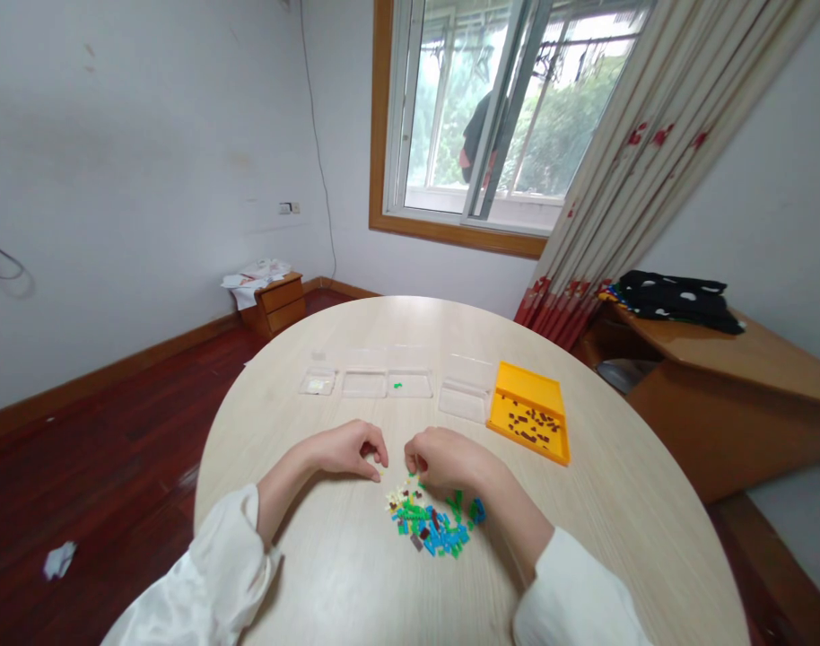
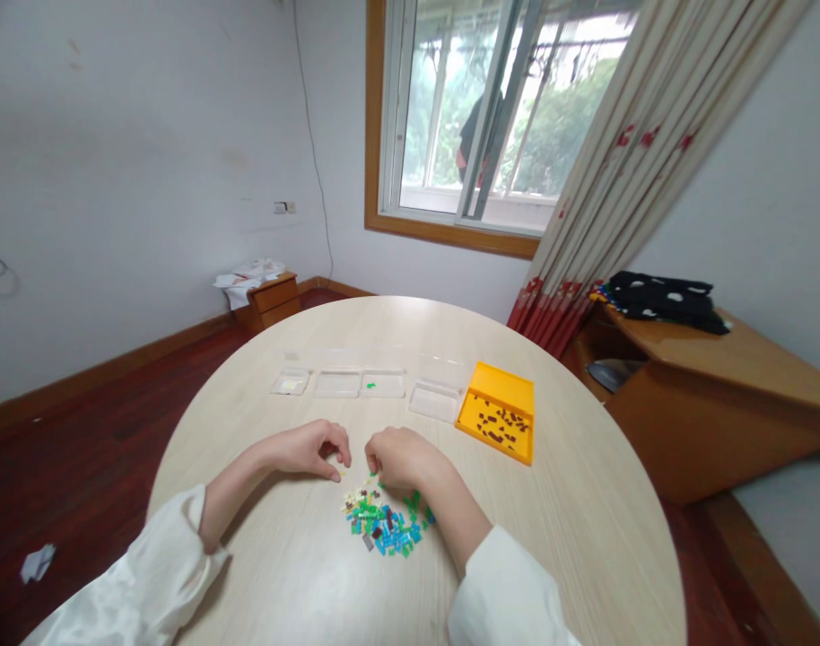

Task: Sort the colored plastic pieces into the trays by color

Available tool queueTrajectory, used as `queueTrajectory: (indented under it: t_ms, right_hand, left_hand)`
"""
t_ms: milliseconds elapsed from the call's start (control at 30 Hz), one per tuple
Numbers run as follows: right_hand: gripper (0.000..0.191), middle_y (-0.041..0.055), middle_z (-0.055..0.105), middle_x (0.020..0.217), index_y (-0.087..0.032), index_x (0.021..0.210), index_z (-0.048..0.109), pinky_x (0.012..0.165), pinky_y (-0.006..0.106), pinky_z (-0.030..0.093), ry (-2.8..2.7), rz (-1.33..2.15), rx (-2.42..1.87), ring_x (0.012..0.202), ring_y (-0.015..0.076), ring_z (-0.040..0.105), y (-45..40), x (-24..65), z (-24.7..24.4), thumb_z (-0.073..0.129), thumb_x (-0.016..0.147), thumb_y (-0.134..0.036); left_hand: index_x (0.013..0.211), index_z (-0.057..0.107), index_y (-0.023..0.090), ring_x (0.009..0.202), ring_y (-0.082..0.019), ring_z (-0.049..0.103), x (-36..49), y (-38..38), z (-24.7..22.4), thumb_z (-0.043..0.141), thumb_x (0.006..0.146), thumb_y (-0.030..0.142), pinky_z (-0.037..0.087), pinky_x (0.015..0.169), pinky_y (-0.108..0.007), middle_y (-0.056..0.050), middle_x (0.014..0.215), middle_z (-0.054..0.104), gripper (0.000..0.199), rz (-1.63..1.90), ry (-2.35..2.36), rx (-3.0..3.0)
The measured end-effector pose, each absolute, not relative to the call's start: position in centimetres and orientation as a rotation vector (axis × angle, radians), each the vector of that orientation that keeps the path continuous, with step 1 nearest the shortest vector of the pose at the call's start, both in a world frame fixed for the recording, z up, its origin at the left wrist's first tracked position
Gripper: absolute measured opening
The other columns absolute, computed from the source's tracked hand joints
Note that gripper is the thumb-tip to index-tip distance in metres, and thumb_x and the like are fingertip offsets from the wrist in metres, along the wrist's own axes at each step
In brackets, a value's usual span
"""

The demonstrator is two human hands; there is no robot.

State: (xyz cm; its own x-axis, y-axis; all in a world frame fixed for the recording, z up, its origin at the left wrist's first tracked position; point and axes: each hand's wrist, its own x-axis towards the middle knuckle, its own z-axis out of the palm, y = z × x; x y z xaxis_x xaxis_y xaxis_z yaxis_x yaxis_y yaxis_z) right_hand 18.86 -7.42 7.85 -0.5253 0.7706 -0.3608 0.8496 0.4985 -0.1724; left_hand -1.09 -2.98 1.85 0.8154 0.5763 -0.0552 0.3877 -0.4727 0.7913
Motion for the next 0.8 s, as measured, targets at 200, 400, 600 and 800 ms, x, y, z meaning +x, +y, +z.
queueTrajectory:
  t_ms: [200, 400, 600, 800]
  right_hand:
    - [0.027, 0.0045, 0.070, 0.078, -0.019, 0.082, 0.071, 0.052, 0.021, 0.032, 2.480, -0.430, 1.401, 0.068, 0.0154, 0.061, -7.2, 19.1, 7.3, 0.057, 0.062, -0.008]
    - [0.027, 0.0035, 0.070, 0.075, -0.020, 0.080, 0.070, 0.051, 0.021, 0.032, 2.480, -0.444, 1.423, 0.066, 0.0150, 0.061, -7.3, 19.0, 7.4, 0.057, 0.060, -0.007]
    - [0.023, 0.0051, 0.071, 0.078, -0.020, 0.080, 0.071, 0.053, 0.021, 0.033, 2.508, -0.431, 1.459, 0.069, 0.0160, 0.062, -7.2, 19.4, 7.4, 0.057, 0.063, -0.011]
    - [0.023, 0.0053, 0.071, 0.079, -0.019, 0.082, 0.071, 0.054, 0.021, 0.034, 2.486, -0.438, 1.514, 0.070, 0.0162, 0.062, -7.1, 19.9, 8.0, 0.058, 0.065, -0.012]
  left_hand:
    - [0.079, 0.070, 0.013, 0.060, -0.009, 0.045, -0.7, -3.5, 1.9, 0.073, 0.064, 0.023, 0.035, 0.055, -0.019, 0.001, 0.069, 0.057, 0.018, 0.322, 0.771, 2.101]
    - [0.072, 0.070, 0.013, 0.060, -0.009, 0.047, 0.6, -4.4, 1.9, 0.069, 0.069, 0.018, 0.037, 0.057, -0.019, 0.001, 0.066, 0.056, 0.006, 0.410, 0.695, 2.152]
    - [0.080, 0.072, 0.016, 0.075, -0.012, 0.056, 1.5, -5.2, 1.9, 0.066, 0.076, 0.020, 0.043, 0.073, -0.022, -0.004, 0.079, 0.062, 0.009, 0.515, 0.534, 2.220]
    - [0.081, 0.073, 0.019, 0.077, -0.012, 0.057, 1.9, -5.5, 1.4, 0.066, 0.077, 0.018, 0.043, 0.076, -0.023, -0.003, 0.080, 0.061, 0.009, 0.482, 0.556, 2.280]
